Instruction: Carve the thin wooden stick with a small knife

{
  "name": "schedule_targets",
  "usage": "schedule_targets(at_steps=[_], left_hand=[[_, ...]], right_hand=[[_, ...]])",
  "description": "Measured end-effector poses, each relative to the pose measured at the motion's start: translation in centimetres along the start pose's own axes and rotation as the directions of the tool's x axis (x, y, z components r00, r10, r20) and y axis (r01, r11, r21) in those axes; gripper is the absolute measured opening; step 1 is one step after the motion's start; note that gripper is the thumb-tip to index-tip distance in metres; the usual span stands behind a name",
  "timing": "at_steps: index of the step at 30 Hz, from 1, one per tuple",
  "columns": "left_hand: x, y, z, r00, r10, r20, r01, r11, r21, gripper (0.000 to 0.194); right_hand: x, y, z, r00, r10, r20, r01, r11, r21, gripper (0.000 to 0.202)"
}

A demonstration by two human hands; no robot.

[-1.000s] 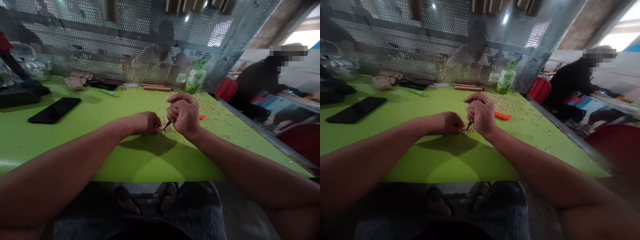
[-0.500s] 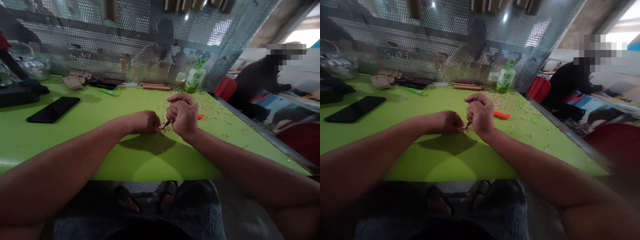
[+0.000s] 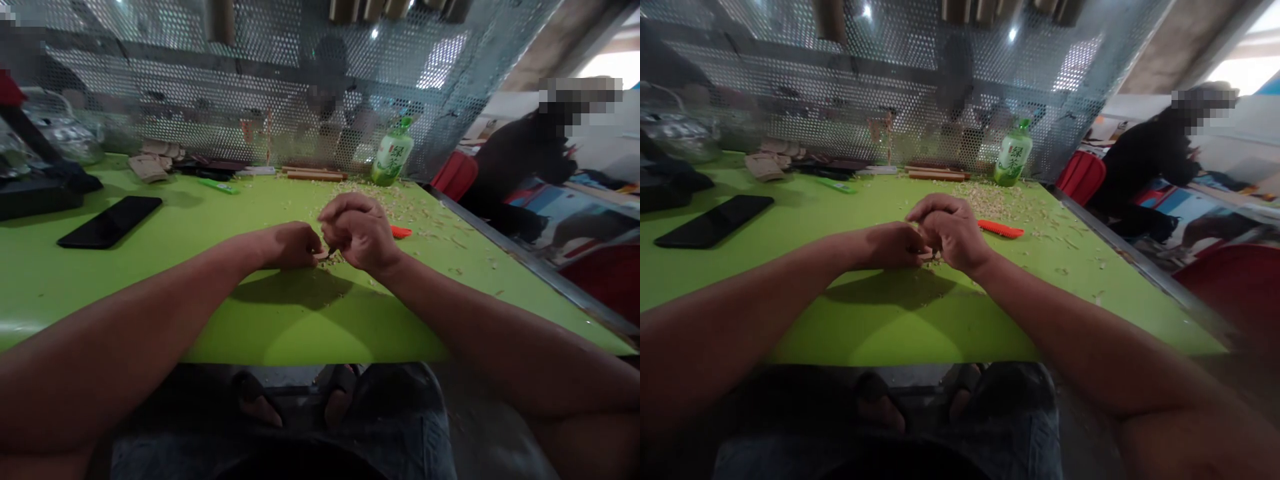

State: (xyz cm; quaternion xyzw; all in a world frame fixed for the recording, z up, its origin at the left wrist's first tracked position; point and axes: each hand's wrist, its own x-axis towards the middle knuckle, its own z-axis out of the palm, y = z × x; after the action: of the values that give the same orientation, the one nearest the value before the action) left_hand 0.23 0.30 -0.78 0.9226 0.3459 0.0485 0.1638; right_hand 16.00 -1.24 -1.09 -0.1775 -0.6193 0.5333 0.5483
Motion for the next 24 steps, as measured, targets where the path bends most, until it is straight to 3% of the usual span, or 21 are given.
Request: schedule_targets(at_steps=[3, 5, 16, 18, 21, 24], left_hand=[[-0.2, 0.2, -0.2, 1.000, 0.012, 0.003, -0.012, 1.000, 0.024, 0.021], [-0.1, 0.0, -0.1, 1.000, 0.008, -0.004, -0.008, 1.000, 0.017, 0.022], [0.2, 0.8, -0.2, 0.997, -0.078, 0.002, 0.078, 0.994, 0.074, 0.022], [0.2, 0.9, -0.2, 0.997, -0.079, 0.008, 0.078, 0.993, 0.090, 0.021], [0.1, 0.8, -0.1, 0.994, -0.109, 0.008, 0.107, 0.987, 0.120, 0.020], [-0.1, 0.8, -0.1, 0.995, -0.104, -0.004, 0.104, 0.988, 0.116, 0.020]], right_hand=[[-0.1, 0.2, 0.8, 0.949, -0.085, -0.304, 0.071, 0.996, -0.055, 0.012], [-0.5, 0.1, 1.3, 0.924, -0.107, -0.368, 0.069, 0.991, -0.114, 0.009], [-0.8, 0.3, 2.1, 0.888, -0.198, -0.415, 0.094, 0.962, -0.258, 0.009], [-0.9, 0.1, 1.9, 0.911, -0.169, -0.376, 0.081, 0.968, -0.238, 0.008], [-0.9, -0.3, 1.6, 0.971, -0.081, -0.226, 0.035, 0.980, -0.198, 0.005], [-0.8, -0.6, 1.1, 0.984, -0.041, -0.174, 0.006, 0.980, -0.199, 0.009]])
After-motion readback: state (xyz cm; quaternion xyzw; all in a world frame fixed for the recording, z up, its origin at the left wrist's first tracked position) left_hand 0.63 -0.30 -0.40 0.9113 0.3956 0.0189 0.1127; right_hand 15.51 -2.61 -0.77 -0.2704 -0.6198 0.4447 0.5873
